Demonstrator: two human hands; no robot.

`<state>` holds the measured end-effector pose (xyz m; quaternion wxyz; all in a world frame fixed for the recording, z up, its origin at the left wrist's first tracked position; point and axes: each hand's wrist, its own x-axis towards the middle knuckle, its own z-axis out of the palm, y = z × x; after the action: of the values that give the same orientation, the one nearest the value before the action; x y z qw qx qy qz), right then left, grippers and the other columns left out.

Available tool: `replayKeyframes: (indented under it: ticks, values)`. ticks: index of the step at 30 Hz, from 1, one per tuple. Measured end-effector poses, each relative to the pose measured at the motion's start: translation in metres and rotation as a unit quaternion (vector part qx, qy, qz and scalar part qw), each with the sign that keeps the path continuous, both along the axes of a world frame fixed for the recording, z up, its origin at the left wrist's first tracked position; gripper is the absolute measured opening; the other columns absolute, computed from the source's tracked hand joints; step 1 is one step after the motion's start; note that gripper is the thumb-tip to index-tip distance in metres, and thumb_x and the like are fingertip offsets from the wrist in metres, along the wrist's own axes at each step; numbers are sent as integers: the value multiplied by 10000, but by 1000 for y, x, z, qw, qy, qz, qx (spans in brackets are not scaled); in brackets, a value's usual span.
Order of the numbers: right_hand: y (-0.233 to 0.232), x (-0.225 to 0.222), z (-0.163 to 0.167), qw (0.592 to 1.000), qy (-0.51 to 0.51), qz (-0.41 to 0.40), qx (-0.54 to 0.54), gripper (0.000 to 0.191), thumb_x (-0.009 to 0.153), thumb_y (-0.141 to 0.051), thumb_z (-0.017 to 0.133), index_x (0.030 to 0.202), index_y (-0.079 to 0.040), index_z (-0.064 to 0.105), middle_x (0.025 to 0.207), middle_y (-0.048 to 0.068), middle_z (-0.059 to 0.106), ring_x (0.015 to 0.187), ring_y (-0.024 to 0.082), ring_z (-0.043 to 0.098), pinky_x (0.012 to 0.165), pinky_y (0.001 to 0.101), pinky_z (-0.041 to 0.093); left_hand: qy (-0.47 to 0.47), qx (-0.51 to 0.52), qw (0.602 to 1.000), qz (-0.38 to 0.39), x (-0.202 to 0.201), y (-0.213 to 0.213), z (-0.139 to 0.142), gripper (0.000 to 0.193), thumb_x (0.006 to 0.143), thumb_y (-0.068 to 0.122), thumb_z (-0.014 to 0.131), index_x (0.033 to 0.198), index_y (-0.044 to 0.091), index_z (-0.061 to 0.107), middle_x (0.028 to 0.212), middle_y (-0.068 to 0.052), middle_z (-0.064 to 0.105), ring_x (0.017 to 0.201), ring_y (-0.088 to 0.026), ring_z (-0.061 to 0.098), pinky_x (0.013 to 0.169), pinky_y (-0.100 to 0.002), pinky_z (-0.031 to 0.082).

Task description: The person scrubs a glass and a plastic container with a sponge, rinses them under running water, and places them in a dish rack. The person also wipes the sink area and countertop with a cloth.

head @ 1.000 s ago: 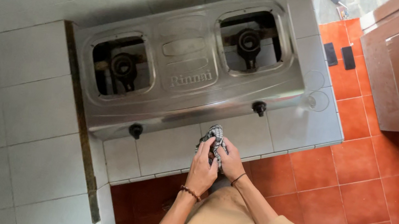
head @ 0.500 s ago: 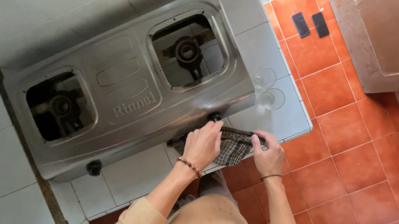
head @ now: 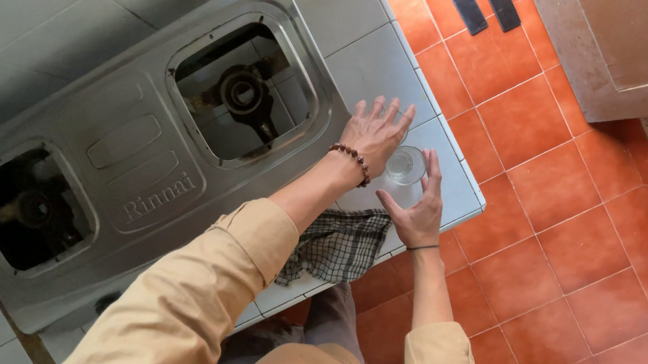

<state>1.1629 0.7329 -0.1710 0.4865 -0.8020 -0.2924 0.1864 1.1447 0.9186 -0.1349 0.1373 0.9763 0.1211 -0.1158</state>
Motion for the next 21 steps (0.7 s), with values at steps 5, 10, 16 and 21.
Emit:
replayKeyframes:
  ticks: [5, 10, 16, 21]
  values:
    - [9, 1, -8, 1000, 5, -27, 13, 948, 783, -238, 907, 1552, -55, 384, 1552, 168, 530, 1429, 317, 544, 1179, 471, 471, 3, -40, 998, 44, 5, -3, -11, 676, 735, 6, 776, 1352, 87, 510, 1326, -141, 534, 1211, -365, 565, 884, -493, 515]
    - [20, 3, -7, 999, 13, -39, 31, 851, 788, -256, 906, 1486, -45, 467, 1479, 154, 584, 1336, 287, 612, 1107, 431, 538, -35, -68, 994, 74, 9, 4, -18, 562, 724, -38, 770, 1234, 35, 545, 1228, -167, 577, 1153, -372, 603, 877, -439, 559]
    - [30, 4, -1, 997, 42, -51, 46, 732, 786, -229, 910, 1398, -39, 554, 1371, 130, 653, 1275, 240, 645, 1073, 398, 578, -59, -76, 992, 77, 12, 10, -26, 535, 677, -88, 759, 1163, 6, 557, 1180, -180, 595, 1166, -347, 606, 902, -401, 566]
    - [26, 6, 11, 995, 30, -70, 71, 700, 781, -157, 910, 1373, -23, 560, 1354, 133, 654, 1272, 231, 645, 1086, 393, 576, -125, -107, 982, 96, 9, 11, -5, 564, 674, -87, 742, 1199, 27, 570, 1167, -161, 609, 1154, -345, 612, 946, -415, 531]
